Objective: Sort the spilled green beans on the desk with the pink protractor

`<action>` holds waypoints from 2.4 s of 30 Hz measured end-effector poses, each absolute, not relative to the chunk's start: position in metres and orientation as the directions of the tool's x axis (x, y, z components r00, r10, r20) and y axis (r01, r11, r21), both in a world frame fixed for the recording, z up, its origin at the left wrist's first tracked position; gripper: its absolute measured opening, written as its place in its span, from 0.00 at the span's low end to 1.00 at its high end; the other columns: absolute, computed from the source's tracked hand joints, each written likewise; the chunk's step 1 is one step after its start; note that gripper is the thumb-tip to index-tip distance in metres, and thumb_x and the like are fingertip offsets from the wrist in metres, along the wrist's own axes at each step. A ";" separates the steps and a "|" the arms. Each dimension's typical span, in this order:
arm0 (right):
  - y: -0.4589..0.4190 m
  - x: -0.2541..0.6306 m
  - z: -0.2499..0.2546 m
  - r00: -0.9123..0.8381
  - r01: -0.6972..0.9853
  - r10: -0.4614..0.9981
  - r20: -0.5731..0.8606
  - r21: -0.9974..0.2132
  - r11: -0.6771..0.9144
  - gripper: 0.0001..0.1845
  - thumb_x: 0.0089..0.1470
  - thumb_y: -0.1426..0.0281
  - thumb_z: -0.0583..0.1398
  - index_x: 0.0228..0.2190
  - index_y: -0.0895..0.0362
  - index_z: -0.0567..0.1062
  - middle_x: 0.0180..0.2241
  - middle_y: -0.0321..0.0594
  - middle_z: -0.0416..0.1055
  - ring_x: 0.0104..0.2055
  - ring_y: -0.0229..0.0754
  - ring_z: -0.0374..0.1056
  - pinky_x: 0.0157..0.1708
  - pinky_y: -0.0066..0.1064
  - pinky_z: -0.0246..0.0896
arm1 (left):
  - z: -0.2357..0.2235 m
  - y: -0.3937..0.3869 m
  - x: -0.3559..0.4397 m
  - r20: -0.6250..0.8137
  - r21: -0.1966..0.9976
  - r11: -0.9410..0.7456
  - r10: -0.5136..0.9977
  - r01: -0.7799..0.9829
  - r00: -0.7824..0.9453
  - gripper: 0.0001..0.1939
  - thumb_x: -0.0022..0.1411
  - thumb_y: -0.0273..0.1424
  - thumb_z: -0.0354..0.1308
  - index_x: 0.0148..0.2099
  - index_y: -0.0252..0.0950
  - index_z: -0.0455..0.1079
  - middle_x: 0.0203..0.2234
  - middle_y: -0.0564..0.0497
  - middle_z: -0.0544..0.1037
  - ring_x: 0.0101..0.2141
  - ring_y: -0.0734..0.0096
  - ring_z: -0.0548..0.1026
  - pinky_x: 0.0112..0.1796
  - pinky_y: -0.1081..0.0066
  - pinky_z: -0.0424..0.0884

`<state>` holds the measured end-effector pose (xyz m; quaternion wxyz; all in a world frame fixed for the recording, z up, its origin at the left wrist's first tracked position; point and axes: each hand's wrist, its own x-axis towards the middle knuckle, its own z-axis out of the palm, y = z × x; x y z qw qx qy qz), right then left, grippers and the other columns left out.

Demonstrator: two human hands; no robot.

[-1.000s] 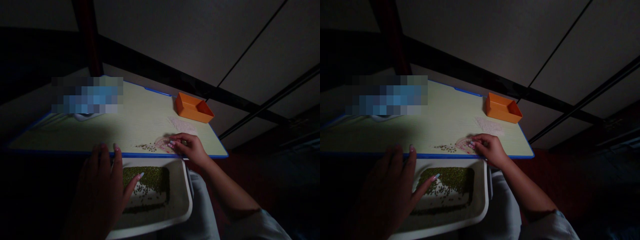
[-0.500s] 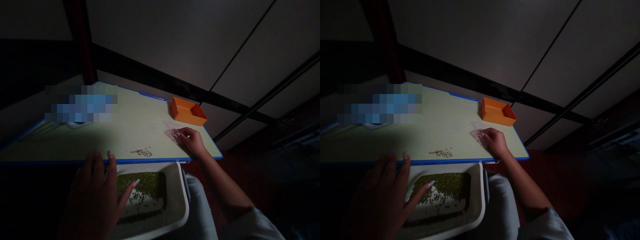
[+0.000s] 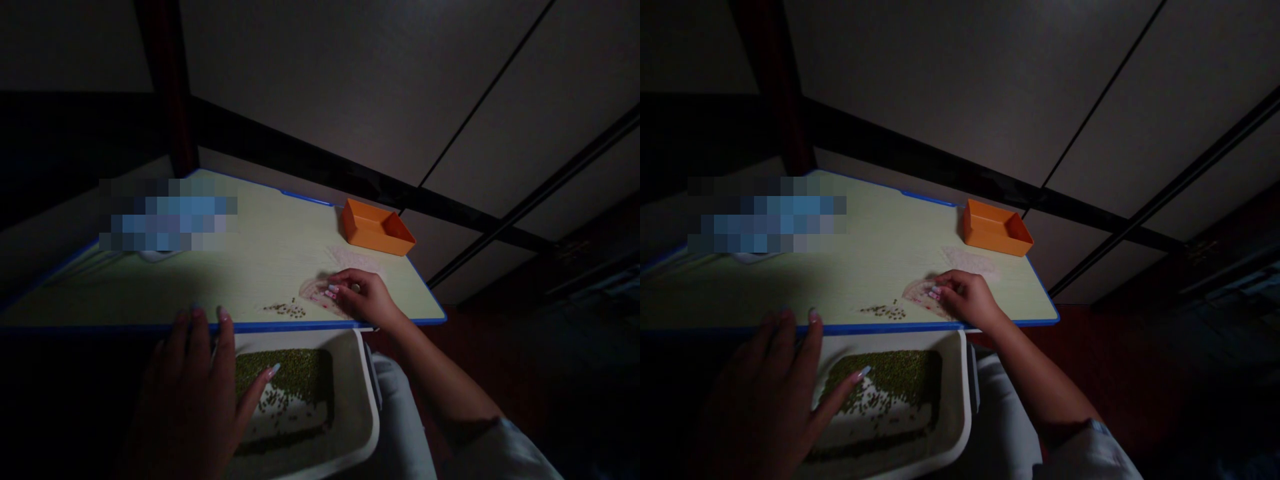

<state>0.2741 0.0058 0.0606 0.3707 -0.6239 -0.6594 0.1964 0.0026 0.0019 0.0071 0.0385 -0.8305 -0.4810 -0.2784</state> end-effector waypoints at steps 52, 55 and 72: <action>0.016 0.243 0.069 -0.007 0.836 0.944 0.329 -0.517 0.186 0.11 0.53 0.72 0.58 0.38 0.58 0.77 0.28 0.39 0.75 0.27 0.36 0.65 0.28 0.27 0.57 | 0.003 0.006 -0.001 0.532 0.067 -0.513 0.744 0.856 0.404 0.44 0.55 0.53 0.43 0.59 0.16 0.56 0.55 0.21 0.63 0.56 0.33 0.61 0.51 0.45 0.63; 0.014 0.252 0.070 -0.007 0.840 0.947 0.322 -0.512 0.181 0.11 0.54 0.72 0.58 0.39 0.58 0.77 0.29 0.40 0.76 0.28 0.36 0.66 0.28 0.28 0.58 | 0.000 0.007 -0.001 0.550 0.066 -0.525 0.729 0.849 0.408 0.44 0.55 0.53 0.44 0.59 0.17 0.56 0.54 0.22 0.64 0.57 0.33 0.61 0.52 0.44 0.62; -0.002 0.313 0.077 0.040 0.714 0.927 0.372 -0.660 0.233 0.09 0.55 0.70 0.59 0.37 0.58 0.77 0.37 0.42 0.78 0.38 0.40 0.71 0.38 0.31 0.64 | -0.002 0.007 -0.002 0.528 0.128 -0.526 0.754 0.841 0.391 0.45 0.55 0.53 0.43 0.64 0.25 0.44 0.57 0.24 0.61 0.60 0.34 0.57 0.51 0.41 0.62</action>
